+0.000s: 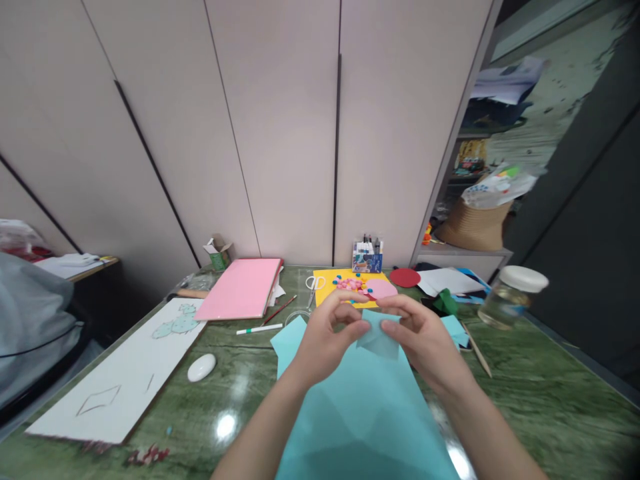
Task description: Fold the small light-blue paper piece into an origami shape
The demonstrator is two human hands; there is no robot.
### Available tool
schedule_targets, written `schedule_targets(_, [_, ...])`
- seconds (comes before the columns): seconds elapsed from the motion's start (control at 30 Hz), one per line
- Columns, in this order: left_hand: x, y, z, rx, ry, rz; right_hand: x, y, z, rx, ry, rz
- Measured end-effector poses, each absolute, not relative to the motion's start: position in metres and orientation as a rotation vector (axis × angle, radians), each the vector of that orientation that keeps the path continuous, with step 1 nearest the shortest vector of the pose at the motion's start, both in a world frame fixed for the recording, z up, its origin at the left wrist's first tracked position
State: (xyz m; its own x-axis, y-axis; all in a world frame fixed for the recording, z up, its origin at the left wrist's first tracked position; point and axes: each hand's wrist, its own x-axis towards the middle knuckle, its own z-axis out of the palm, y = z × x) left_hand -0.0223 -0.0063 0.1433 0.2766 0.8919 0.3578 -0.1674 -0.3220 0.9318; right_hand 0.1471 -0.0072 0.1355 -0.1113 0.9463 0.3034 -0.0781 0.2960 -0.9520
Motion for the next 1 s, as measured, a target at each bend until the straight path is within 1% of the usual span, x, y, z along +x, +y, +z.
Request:
schedule_targets(0.1, [-0.024, -0.008, 0.144, 1.592, 0.721, 1.32, 0.147, -0.007, 0.135, -0.851, -1.298, 1.21])
schedule_targets(0.3, [-0.03, -0.009, 0.15, 1.77, 0.883, 1.229, 0.149, -0.006, 0.136, -0.911, -1.254, 1.173])
schedule_targets(0.43, [-0.036, -0.007, 0.154, 1.794, 0.858, 1.101, 0.151, -0.006, 0.135, -0.928, -1.259, 1.18])
schedule_targets(0.63, [-0.042, -0.005, 0.157, 1.794, 0.79, 1.038, 0.152, -0.006, 0.133, -0.955, -1.312, 1.12])
schedule_targets(0.83, [-0.04, -0.002, 0.156, 1.656, 0.803, 1.098, 0.155, -0.006, 0.133, -0.957, -1.281, 1.043])
schedule_targets(1.0, [-0.039, 0.002, 0.154, 1.421, 0.827, 1.231, 0.152, -0.008, 0.137, -0.98, -1.294, 0.983])
